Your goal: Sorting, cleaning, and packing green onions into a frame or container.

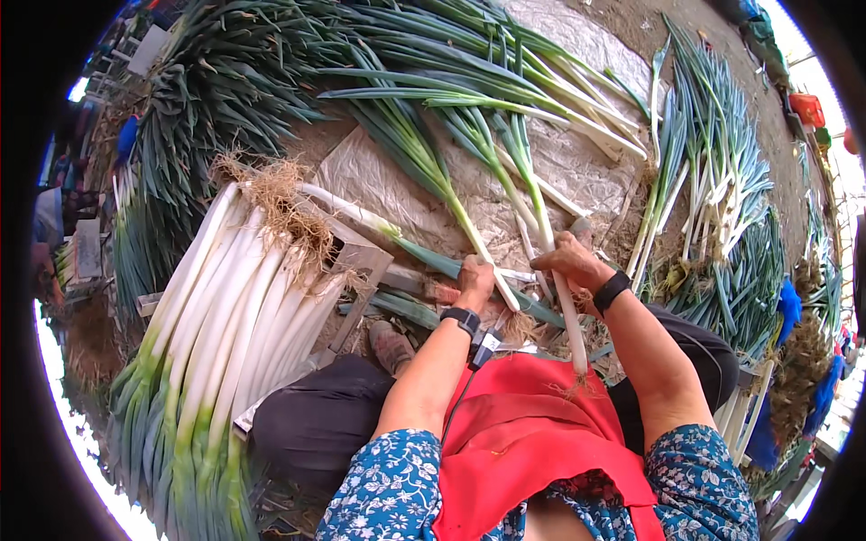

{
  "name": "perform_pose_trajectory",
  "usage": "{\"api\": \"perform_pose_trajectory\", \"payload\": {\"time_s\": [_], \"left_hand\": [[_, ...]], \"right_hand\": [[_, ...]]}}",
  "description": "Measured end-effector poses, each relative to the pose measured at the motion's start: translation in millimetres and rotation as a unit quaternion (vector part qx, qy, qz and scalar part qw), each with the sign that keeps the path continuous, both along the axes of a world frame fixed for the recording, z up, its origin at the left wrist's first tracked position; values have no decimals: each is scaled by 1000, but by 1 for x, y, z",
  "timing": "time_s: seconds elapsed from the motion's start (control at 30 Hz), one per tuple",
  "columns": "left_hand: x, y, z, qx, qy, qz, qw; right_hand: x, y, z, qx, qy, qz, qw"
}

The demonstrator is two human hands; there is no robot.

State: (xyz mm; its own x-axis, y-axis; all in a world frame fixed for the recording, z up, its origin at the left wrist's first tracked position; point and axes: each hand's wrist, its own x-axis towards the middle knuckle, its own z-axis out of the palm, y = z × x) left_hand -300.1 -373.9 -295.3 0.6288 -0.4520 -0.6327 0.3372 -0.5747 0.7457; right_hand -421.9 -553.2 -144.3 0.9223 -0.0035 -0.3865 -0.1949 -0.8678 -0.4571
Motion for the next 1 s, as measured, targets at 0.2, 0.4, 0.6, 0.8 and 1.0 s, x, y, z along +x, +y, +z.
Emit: {"api": "perform_pose_trajectory", "payload": {"time_s": [0.2,0.4,0.6,0.8,1.0], "left_hand": [[18,26,40,-6,256,161,953],[43,40,67,-68,211,154,963],[47,26,75,-39,223,155,962],[53,-15,107,-148,259,139,944],[13,-69,201,-373,366,140,841]], "right_hand": [[7,54,-66,206,80,-439,871],[31,125,-130,33,92,-521,848],[33,122,-128,39,116,-460,879],[28,52,-7,267,125,-440,848],[-39,54,207,485,62,-361,794]]}}
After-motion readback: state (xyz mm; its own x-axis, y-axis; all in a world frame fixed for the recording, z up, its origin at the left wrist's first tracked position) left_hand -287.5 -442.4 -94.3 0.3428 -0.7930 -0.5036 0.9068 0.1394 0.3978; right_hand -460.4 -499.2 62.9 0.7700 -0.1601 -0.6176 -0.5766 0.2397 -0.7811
